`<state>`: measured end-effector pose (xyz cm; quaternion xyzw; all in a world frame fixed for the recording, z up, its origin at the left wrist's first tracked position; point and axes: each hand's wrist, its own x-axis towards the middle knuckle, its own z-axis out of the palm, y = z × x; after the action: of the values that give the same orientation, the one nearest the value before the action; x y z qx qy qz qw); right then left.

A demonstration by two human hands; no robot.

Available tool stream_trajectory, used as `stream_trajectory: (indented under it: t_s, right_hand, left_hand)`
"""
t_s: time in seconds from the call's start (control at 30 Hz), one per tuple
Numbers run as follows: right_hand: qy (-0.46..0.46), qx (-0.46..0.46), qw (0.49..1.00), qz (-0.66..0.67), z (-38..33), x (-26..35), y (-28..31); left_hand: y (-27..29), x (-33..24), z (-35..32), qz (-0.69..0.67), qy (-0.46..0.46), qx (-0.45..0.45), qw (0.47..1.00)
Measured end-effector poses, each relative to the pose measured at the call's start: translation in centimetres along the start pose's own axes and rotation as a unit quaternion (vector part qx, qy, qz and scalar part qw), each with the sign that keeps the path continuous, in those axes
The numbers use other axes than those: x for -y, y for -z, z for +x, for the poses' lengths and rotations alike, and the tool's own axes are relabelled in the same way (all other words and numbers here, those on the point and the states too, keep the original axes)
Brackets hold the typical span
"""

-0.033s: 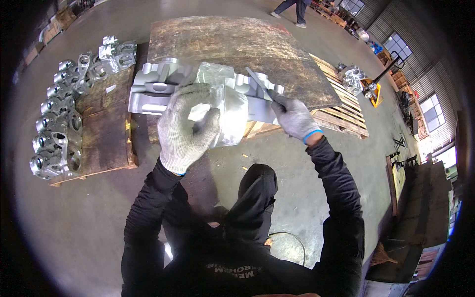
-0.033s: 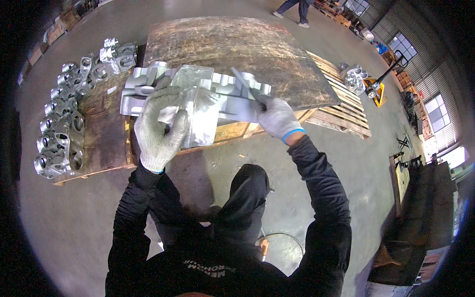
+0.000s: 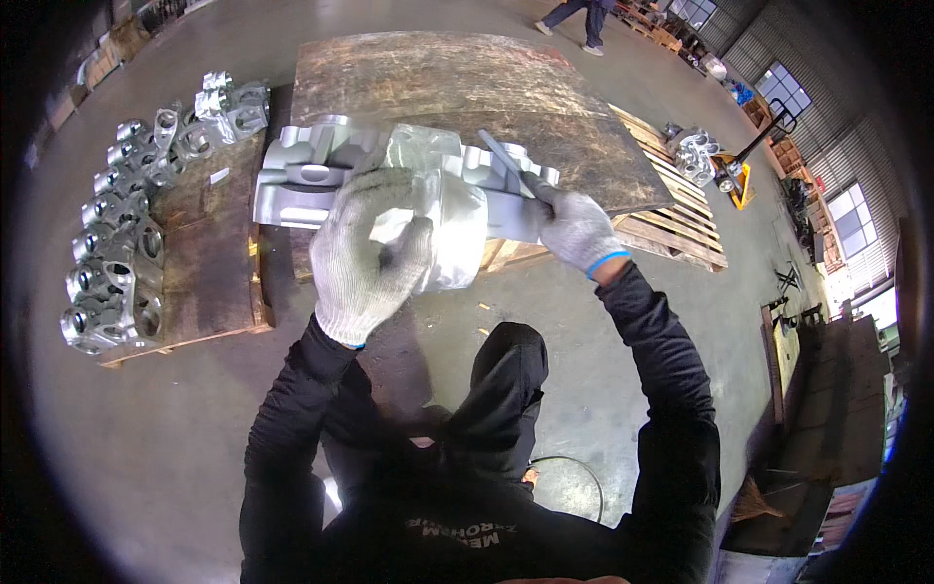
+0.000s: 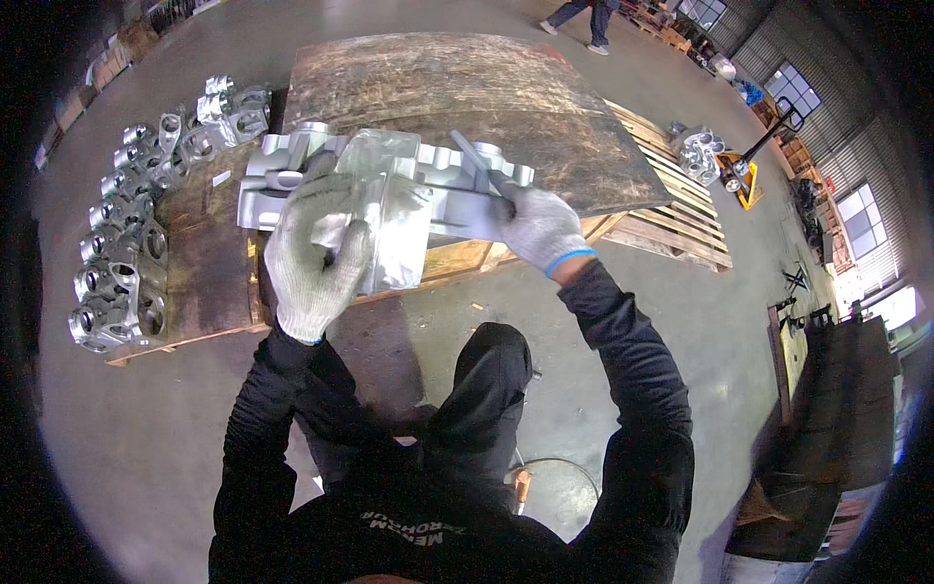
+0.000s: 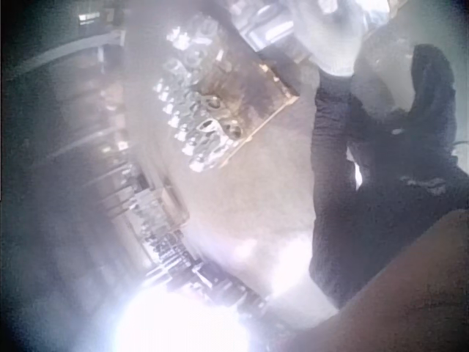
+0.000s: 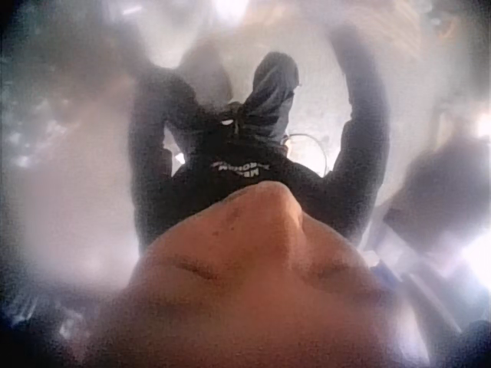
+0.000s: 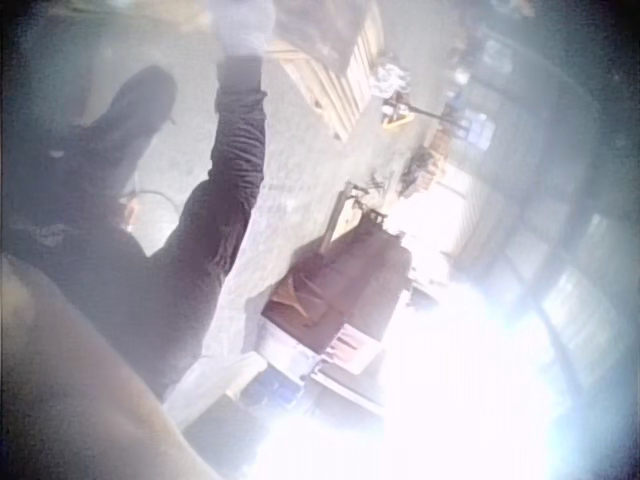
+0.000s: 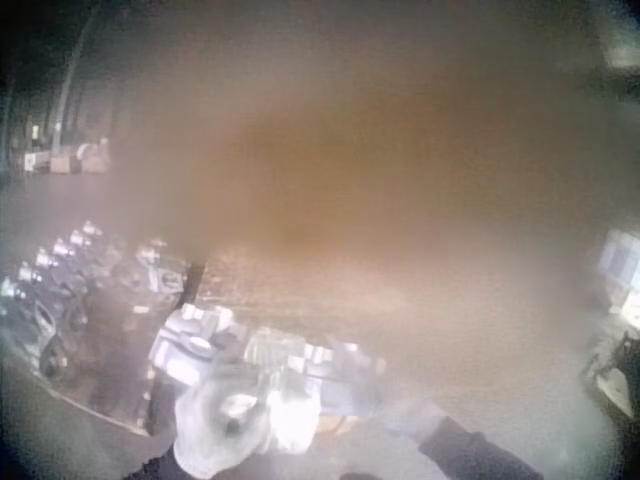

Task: The person uses a metal file to deburr the edges and surfaces of a large cast metal component on a wooden pallet. They repeatedly reposition the part and file different areas, then place the finished part on a stack of similar components.

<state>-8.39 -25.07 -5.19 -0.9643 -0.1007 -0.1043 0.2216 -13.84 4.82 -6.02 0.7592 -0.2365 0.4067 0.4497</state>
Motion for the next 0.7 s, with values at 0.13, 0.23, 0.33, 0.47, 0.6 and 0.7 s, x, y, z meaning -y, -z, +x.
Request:
stream_trajectory:
  t_s: [0.13, 0.23, 0.33, 0.47, 0.6, 0.7]
  right_hand:
    - [0.085, 0.083, 0.974, -0.193, 2.5, 0.5, 1.2]
    - [0.103, 0.132, 0.973, -0.158, 3.8, 1.4, 1.5]
    - [0.019, 0.135, 0.985, -0.106, 4.1, 2.8, 0.1]
    - [-0.049, 0.123, 0.977, 0.165, 3.4, 3.0, -1.4]
    - [0.061, 0.148, 0.986, 0.036, 4.3, 1.8, -2.0]
    - [0.071, 0.147, 0.979, 0.122, 4.9, 1.5, -2.0]
  left_hand:
    - [0.1, 0.0, -0.8, -0.010, -0.017, 0.016, 1.000]
    - [0.0, -0.3, -1.6, -0.004, -0.010, 0.001, 1.000]
    - [0.0, -0.2, -1.4, -0.015, -0.003, -0.010, 1.000]
    - [-0.1, 0.1, -0.9, -0.020, -0.013, -0.005, 1.000]
    - [-0.3, 0.4, -0.5, -0.010, -0.017, -0.010, 1.000]
    - [-0.3, 0.5, -0.4, -0.007, -0.034, 0.001, 0.999]
